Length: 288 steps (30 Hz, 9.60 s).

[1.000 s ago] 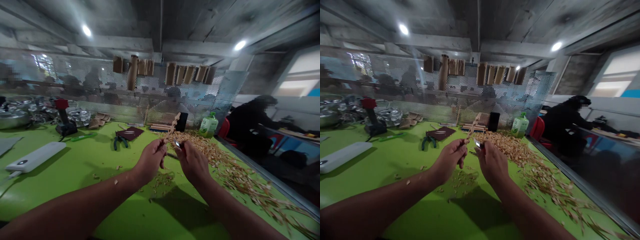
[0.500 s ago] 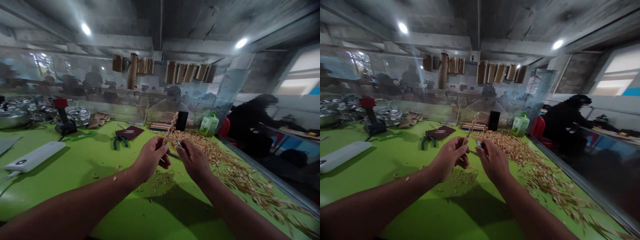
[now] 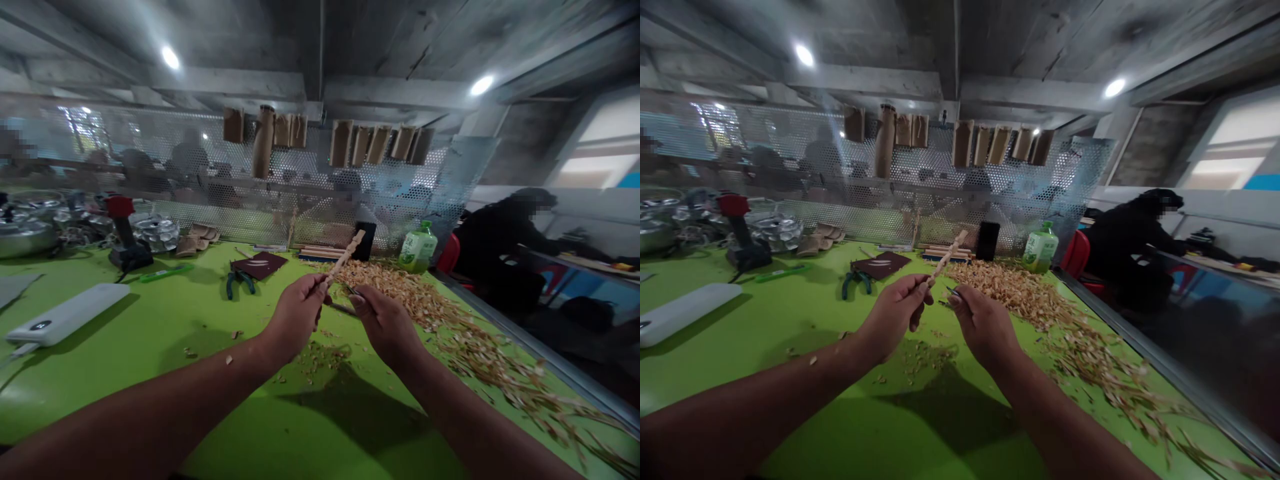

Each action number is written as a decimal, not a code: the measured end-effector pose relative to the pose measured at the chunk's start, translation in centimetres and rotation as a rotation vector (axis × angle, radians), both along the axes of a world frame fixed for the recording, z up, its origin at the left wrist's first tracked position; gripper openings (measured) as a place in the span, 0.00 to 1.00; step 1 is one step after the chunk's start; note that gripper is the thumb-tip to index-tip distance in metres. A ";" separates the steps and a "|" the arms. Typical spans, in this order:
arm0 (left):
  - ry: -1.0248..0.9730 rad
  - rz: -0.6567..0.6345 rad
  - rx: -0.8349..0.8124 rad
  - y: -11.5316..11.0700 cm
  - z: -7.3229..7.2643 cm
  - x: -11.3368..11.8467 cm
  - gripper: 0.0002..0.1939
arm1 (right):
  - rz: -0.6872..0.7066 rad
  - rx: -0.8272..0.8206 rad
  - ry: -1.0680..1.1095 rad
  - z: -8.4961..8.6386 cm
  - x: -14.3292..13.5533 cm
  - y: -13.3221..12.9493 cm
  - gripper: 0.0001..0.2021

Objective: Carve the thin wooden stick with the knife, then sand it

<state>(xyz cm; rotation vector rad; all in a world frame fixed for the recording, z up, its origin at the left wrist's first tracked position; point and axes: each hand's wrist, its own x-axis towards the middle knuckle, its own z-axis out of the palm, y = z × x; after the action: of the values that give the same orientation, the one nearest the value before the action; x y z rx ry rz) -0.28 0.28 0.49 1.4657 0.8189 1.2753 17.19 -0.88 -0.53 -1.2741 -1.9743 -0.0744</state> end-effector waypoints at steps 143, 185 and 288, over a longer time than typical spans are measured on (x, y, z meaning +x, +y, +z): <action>-0.189 -0.401 -0.253 -0.6 0.4 -0.1 0.09 | 0.349 -0.313 0.707 0.1 -0.4 0.1 0.16; -0.080 -0.430 -0.382 -1.5 1.3 -0.4 0.10 | -0.099 -0.190 0.086 1.0 0.2 -0.1 0.19; 0.036 -0.429 -0.381 -1.6 1.8 -0.8 0.09 | 0.005 -0.339 0.154 0.9 0.0 -0.2 0.23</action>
<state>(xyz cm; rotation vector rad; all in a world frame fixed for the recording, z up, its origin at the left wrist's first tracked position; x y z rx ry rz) -1.08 -1.33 2.33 1.2676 0.6785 0.7279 17.15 -1.05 0.32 -1.4402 -1.9093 0.3648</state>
